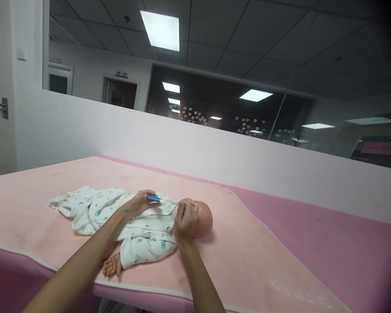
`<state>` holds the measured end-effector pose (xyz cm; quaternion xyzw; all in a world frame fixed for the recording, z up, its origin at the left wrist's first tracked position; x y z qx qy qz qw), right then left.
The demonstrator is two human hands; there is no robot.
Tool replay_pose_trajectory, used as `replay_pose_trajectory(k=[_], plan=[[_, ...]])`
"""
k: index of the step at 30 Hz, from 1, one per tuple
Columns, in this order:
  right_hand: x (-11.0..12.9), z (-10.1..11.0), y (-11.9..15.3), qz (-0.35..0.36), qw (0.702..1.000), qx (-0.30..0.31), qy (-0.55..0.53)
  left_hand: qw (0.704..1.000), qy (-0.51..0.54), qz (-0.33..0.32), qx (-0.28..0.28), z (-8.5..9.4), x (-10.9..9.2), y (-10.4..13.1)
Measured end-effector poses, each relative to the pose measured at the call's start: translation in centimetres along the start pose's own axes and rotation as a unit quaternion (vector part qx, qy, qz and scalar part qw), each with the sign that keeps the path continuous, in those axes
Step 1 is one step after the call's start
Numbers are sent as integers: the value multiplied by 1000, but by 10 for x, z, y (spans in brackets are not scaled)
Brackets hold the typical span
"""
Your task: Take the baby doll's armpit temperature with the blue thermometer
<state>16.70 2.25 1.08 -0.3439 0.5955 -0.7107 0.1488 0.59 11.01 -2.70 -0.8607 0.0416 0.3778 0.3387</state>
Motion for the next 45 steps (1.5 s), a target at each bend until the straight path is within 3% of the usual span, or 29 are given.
replay_pose_trajectory(k=[3, 6, 8, 11, 13, 15, 18, 20, 21, 23, 26, 28, 32, 35, 40, 45], plan=[[-5, 28, 3, -93, 994, -46, -44, 993, -101, 51, 12, -7, 10, 0], [-15, 76, 19, -196, 974, -113, 2, 956, -286, 69, 0, -12, 17, -2], [-25, 115, 34, -281, 943, -165, 74, 921, -386, 49, 21, -18, 19, -3], [-44, 166, 58, -398, 870, -221, 189, 875, -479, 18, 63, -27, 20, -3], [-54, 186, 65, -367, 862, -229, 262, 854, -513, 7, 80, -30, 20, -3], [-66, 190, 68, -263, 892, -179, 320, 848, -522, 1, 94, -32, 20, -3], [-89, 173, 77, -139, 921, 22, 363, 852, -516, -3, 93, -31, 19, -3], [-101, 159, 85, -131, 910, 143, 367, 857, -510, 4, 74, -29, 18, -3], [-102, 154, 86, -136, 903, 173, 370, 860, -506, 11, 64, -27, 18, -3], [-93, 143, 80, -133, 900, 174, 377, 868, -494, 24, 51, -26, 17, -2], [-56, 116, 58, -83, 928, 133, 339, 885, -462, 22, 48, -28, 16, -1], [-30, 85, 46, -45, 949, 181, 253, 898, -436, 17, 51, -29, 16, -1], [0, 26, 38, 19, 946, 278, 168, 911, -408, 40, 38, -25, 20, -1], [0, 3, 36, 26, 951, 272, 146, 913, -403, 53, 28, -21, 22, -2], [-7, -16, 23, 14, 964, 223, 148, 919, -390, 44, 35, -21, 22, -5], [-12, -32, 24, -23, 970, 219, 104, 941, -332, 63, 21, -18, 23, -6]])
Point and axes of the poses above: each hand's wrist, its own y-axis away from the middle knuckle, its own z-axis out of the back of the hand, x = y × z, the point moved 5 cm from there along -y, towards the middle knuckle, and after that the axes turned 7 degrees about -z, right-handed, at the moved point
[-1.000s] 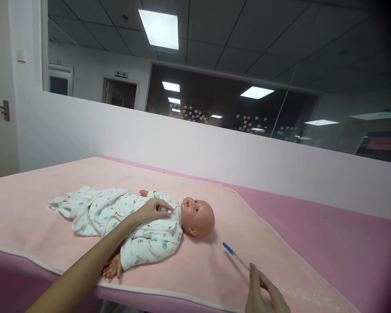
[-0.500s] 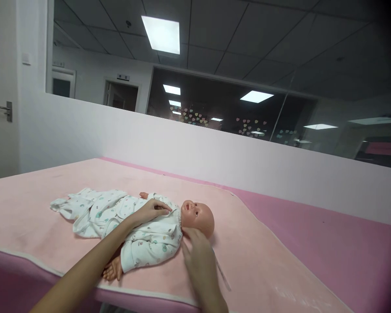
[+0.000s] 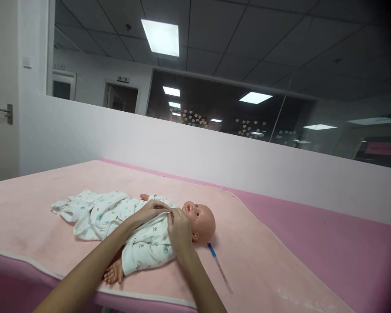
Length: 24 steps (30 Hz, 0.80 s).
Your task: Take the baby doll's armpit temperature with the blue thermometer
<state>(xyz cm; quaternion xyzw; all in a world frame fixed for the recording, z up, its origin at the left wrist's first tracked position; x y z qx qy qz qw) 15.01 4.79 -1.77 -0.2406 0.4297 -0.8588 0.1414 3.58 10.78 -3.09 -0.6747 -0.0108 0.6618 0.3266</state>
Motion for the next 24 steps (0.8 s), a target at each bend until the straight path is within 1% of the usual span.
replay_pose_trajectory(k=[3, 6, 9, 13, 15, 19, 24], plan=[[-4, -4, 3, -29, 998, 12, -59, 999, 32, 7, 14, -2, 0, 1], [-7, -4, 5, -42, 996, 11, -78, 1000, 11, -11, 20, -3, -6, 3], [-7, -4, 5, -34, 995, 5, -98, 997, -55, -32, 39, -2, -15, 6], [-11, -5, 5, -47, 988, 7, -146, 987, -147, -17, 68, -1, -19, 10], [-12, -6, 6, -51, 988, 18, -148, 986, -150, -22, 69, -2, -19, 10], [-11, -7, 7, -31, 989, 31, -140, 987, -141, -42, 58, -5, -18, 9], [-11, -9, 8, -37, 991, 20, -127, 986, -163, -29, 29, -4, -18, 9]])
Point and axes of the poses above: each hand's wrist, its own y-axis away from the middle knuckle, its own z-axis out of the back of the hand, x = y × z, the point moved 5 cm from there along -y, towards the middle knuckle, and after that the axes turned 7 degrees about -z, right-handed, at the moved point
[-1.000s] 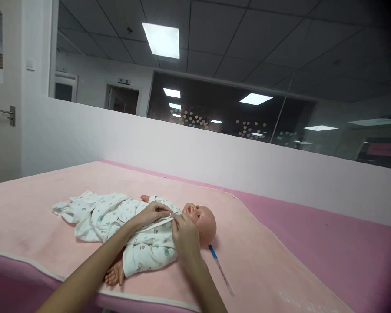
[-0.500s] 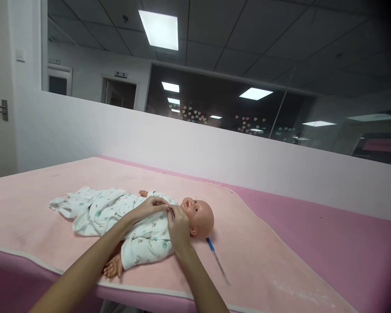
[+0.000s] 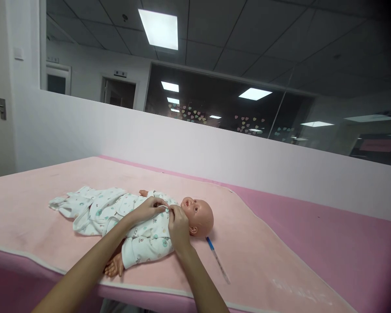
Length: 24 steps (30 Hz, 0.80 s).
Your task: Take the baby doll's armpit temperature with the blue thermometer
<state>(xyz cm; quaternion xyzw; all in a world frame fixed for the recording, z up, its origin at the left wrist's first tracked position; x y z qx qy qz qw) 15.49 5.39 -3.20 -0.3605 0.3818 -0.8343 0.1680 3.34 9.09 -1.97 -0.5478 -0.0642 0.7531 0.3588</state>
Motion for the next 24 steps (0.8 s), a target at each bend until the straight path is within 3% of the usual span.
replay_pose_trajectory(k=[6, 13, 18, 24], plan=[[-3, -3, 0, -5, 1000, -23, 19, 1000, 3, 13, 12, 0, 4, -2], [3, -2, 2, 44, 996, -41, 60, 985, 169, -2, 27, -2, 3, 1], [9, -1, 3, 45, 995, -18, 86, 979, 201, -9, 43, -3, 2, 2], [3, -5, 3, 42, 991, -25, 128, 979, 206, 6, 8, 3, 16, 1]])
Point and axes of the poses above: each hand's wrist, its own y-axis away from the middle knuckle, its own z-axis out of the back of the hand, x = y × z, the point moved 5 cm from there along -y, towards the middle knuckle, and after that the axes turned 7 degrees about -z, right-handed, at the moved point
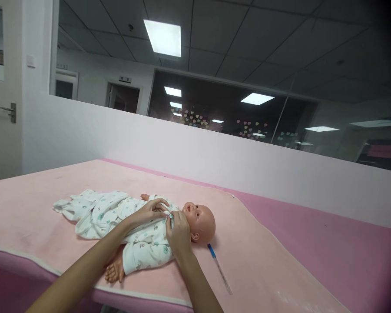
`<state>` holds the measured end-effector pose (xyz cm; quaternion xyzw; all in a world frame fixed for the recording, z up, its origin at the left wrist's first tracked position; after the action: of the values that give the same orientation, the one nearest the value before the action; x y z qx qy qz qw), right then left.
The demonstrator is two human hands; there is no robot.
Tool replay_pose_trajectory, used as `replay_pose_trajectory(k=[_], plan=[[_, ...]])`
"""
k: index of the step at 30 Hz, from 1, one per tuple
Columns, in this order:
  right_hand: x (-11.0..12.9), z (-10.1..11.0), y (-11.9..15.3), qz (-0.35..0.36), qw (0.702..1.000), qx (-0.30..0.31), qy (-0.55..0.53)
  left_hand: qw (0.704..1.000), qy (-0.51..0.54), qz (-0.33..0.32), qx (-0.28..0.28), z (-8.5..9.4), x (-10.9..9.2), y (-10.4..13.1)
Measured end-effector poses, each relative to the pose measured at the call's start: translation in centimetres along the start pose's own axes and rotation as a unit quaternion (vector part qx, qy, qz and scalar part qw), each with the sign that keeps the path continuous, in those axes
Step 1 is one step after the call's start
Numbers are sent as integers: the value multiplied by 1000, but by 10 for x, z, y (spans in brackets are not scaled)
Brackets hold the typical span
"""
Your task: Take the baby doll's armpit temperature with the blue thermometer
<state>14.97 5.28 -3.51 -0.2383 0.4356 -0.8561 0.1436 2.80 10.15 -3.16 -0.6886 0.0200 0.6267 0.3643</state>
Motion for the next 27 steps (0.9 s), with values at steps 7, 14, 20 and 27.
replay_pose_trajectory(k=[7, 14, 20, 27], plan=[[0, 2, 1, 9, 1000, -13, -11, 991, -136, 11, -11, 13, -26, 27], [36, 3, -10, 125, 989, 77, -18, 976, -216, -21, 6, 18, -25, 36], [31, -9, -14, 82, 989, 100, -66, 968, -250, -24, -16, 27, -27, 40], [21, -12, -11, 30, 989, 86, -120, 971, -238, -29, -4, 25, -25, 39]])
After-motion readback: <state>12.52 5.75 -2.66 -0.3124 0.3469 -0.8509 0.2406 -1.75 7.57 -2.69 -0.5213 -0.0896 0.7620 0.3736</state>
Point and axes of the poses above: each hand's wrist, its own y-axis away from the middle knuckle, its own z-axis out of the back of the hand, x = y × z, the point moved 5 cm from there along -y, towards the middle knuckle, and after that the axes turned 7 degrees about -z, right-handed, at the moved point
